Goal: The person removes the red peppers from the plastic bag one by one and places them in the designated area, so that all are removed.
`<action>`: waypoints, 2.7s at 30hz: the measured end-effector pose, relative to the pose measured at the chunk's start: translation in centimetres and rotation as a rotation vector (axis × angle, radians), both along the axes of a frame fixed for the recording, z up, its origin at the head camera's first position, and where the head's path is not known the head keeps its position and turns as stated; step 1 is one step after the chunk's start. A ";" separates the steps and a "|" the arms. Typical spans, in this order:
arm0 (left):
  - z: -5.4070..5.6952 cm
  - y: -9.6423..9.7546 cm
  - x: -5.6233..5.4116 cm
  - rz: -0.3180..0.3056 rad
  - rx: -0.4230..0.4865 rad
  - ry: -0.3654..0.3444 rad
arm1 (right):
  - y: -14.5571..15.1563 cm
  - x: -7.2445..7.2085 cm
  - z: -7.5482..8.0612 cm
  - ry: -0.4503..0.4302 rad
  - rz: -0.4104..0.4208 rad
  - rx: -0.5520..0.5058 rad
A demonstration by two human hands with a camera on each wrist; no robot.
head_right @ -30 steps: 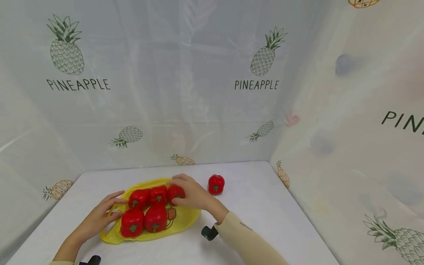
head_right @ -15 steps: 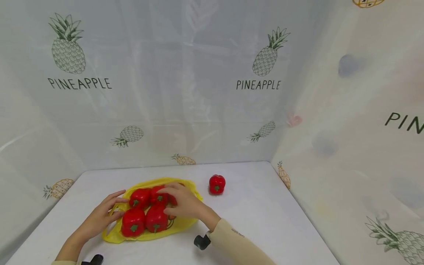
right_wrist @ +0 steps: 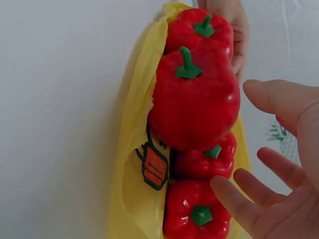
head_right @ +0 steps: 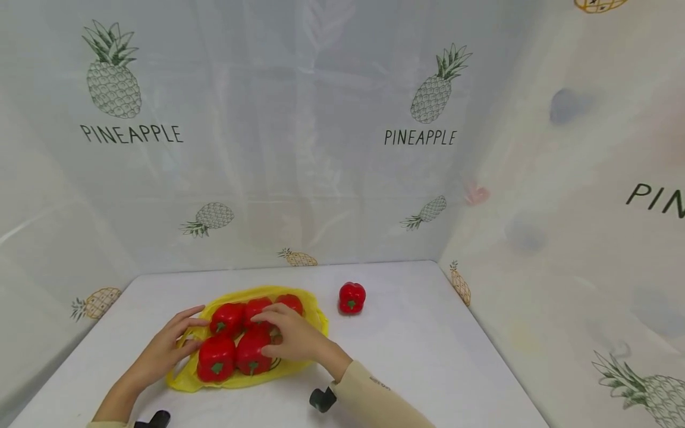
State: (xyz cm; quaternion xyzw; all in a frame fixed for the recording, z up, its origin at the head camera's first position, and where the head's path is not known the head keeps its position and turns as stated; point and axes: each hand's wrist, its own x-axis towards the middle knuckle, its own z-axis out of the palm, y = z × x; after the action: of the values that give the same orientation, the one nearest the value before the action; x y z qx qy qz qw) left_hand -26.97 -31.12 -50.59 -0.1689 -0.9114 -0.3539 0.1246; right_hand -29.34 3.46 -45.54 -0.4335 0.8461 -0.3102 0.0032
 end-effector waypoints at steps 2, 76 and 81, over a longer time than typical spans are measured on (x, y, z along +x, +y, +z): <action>0.0 0.0 0.0 0.006 0.000 0.000 | -0.1 0.1 -0.1 -0.010 0.002 0.002; 0.1 -0.1 0.3 0.019 0.043 -0.029 | 6.7 -0.4 3.6 -0.055 -0.103 -0.072; 0.1 -0.1 0.2 0.023 0.047 -0.039 | 10.6 -1.4 4.4 0.024 -0.152 -0.097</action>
State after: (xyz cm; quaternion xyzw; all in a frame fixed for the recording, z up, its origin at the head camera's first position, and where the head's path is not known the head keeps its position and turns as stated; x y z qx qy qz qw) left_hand -26.81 -31.18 -50.48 -0.1487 -0.9069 -0.3770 0.1149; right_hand -30.73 14.05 -41.17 -0.3716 0.8605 -0.3448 -0.0514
